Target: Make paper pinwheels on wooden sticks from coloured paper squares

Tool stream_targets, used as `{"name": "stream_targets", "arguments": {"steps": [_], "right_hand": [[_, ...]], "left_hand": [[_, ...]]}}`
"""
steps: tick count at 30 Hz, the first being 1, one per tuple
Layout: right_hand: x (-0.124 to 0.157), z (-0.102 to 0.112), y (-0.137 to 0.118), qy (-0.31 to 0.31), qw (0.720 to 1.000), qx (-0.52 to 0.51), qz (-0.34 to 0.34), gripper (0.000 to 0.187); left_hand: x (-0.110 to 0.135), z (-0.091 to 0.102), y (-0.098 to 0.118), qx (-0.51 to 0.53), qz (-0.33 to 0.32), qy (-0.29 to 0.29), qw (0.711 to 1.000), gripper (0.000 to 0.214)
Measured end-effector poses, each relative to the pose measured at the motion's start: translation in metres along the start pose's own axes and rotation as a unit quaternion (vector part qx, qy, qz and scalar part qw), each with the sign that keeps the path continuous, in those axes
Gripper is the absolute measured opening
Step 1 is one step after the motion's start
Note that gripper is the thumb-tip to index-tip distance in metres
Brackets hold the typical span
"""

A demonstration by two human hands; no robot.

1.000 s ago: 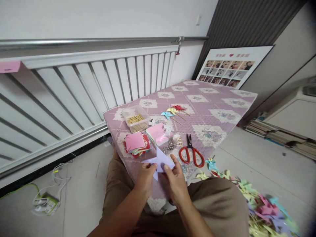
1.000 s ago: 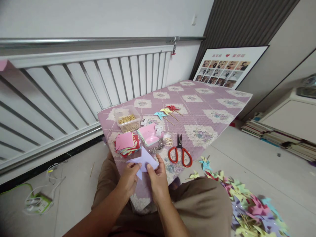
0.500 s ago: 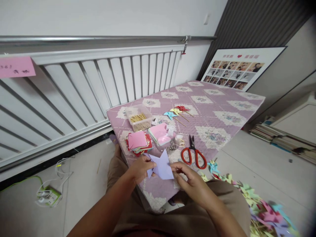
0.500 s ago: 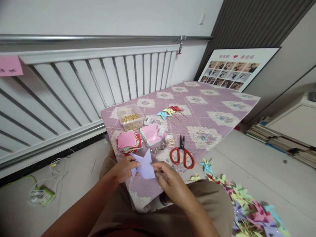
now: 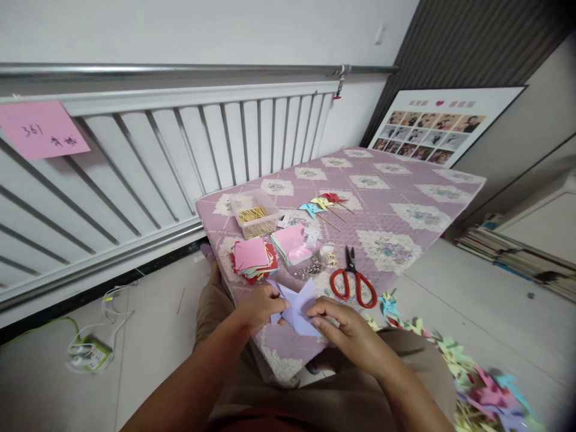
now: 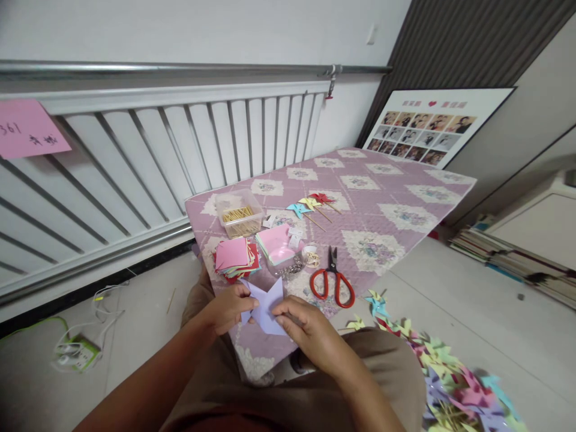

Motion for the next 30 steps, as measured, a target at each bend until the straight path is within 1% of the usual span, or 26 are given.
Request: {"name": "stream_targets", "arguments": {"steps": [3, 4, 9, 14, 20, 25, 27, 30], "right_hand": [[-0.001, 0.001, -0.001, -0.004, 1.000, 0.015, 0.000, 0.016], [-0.001, 0.001, -0.001, -0.002, 1.000, 0.021, 0.000, 0.017], [-0.005, -0.004, 0.001, 0.016, 0.999, 0.038, -0.020, 0.020], [-0.008, -0.011, 0.006, 0.039, 0.996, 0.076, -0.037, 0.019], [-0.011, -0.016, 0.009, 0.046, 0.993, 0.103, -0.040, 0.018], [-0.012, -0.016, 0.011, 0.059, 0.993, 0.089, -0.044, 0.018], [-0.012, -0.015, 0.012, 0.056, 0.995, 0.070, -0.042, 0.019], [-0.011, -0.013, 0.012, 0.043, 0.997, 0.047, -0.035, 0.018]], "left_hand": [[-0.001, -0.003, -0.003, 0.017, 0.000, -0.025, 1.000, 0.015], [-0.001, -0.005, -0.003, 0.021, -0.004, -0.023, 1.000, 0.014], [0.000, -0.014, -0.003, 0.029, -0.014, 0.002, 0.999, 0.012], [0.000, -0.015, -0.007, -0.017, -0.030, 0.030, 0.999, 0.011], [0.002, -0.018, -0.008, -0.058, -0.036, 0.068, 0.995, 0.008], [0.002, -0.019, -0.007, -0.077, -0.020, 0.113, 0.990, 0.007], [0.001, -0.020, -0.008, -0.071, -0.025, 0.111, 0.991, 0.007], [0.000, -0.020, -0.011, -0.032, -0.033, 0.091, 0.995, 0.007]]}}
Point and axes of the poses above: each hand's wrist, its own x-axis away from the middle knuckle, its own z-axis out of the back of the hand, y = z × x, the point moved 1 cm from there along -x, towards the middle knuckle, and after that the axes turned 7 degrees about x, right-handed, at the moved point
